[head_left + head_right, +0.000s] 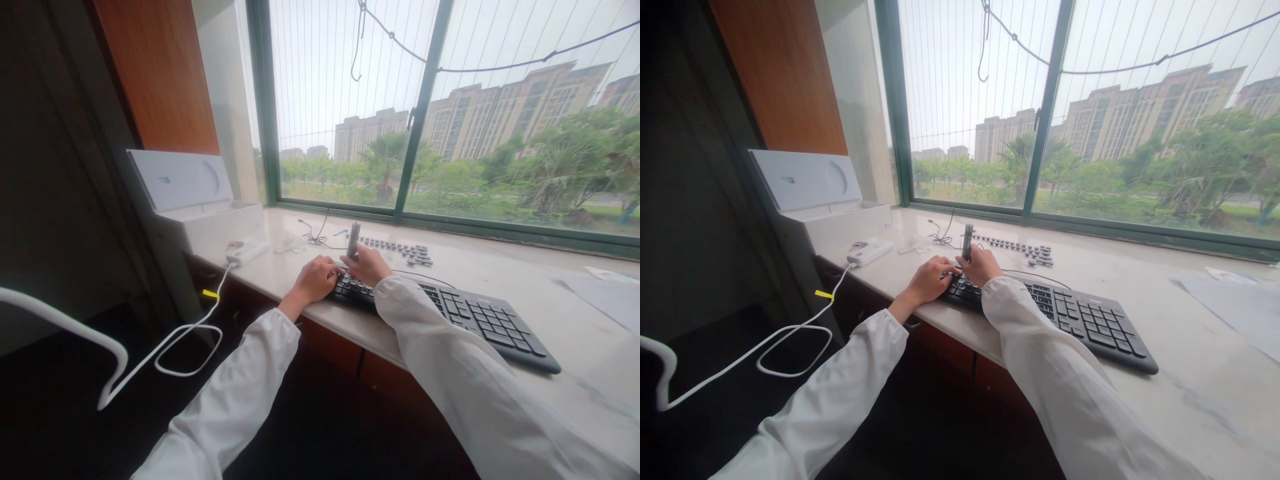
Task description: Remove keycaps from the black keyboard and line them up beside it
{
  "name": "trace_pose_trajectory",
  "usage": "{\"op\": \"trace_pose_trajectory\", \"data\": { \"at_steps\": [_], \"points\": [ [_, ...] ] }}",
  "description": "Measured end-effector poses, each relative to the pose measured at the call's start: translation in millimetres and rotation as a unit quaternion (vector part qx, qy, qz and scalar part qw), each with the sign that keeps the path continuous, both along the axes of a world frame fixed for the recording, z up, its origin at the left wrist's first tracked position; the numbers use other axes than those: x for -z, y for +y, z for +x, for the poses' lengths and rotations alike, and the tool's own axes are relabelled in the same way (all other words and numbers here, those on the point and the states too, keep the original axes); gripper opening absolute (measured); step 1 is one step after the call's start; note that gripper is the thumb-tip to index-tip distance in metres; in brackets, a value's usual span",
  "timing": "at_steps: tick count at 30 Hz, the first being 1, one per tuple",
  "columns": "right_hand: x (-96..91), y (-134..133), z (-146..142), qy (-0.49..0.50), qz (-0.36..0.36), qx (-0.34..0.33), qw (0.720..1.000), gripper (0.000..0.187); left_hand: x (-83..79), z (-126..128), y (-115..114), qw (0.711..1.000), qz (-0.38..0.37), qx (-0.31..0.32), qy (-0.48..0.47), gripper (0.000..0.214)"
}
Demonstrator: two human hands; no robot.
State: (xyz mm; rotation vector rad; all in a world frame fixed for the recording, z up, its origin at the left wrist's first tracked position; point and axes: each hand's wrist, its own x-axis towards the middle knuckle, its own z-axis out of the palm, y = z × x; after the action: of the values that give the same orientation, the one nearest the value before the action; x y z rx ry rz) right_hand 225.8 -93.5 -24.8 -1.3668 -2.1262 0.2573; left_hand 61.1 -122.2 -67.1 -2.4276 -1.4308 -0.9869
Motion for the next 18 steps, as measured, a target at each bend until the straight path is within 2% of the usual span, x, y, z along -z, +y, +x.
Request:
{"op": "trace_pose_trajectory", "data": {
  "at_steps": [4,9,14,18],
  "points": [
    [2.5,6.4,4.2,0.07,-0.07,-0.016,0.995,0.019,-0.4,-0.3,-0.2,1.0,0.007,0.004,-0.001,0.031],
    [7.2,13.3,7.4,0.167,-0.167,-0.022,0.971,0.026,-1.7,0.7,-2.1,1.0,0.009,0.004,-0.013,0.03],
    [6.1,14.5,10.1,0.135,-0.174,-0.057,0.974,0.028,-1.7,1.0,-3.1,1.0,0.007,0.002,-0.02,0.03],
    [9.8,20.4,14.8,0.129,-0.203,-0.1,0.966,0.026,-1.5,0.8,-3.8,1.0,0.01,0.003,-0.026,0.031]
  ]
}}
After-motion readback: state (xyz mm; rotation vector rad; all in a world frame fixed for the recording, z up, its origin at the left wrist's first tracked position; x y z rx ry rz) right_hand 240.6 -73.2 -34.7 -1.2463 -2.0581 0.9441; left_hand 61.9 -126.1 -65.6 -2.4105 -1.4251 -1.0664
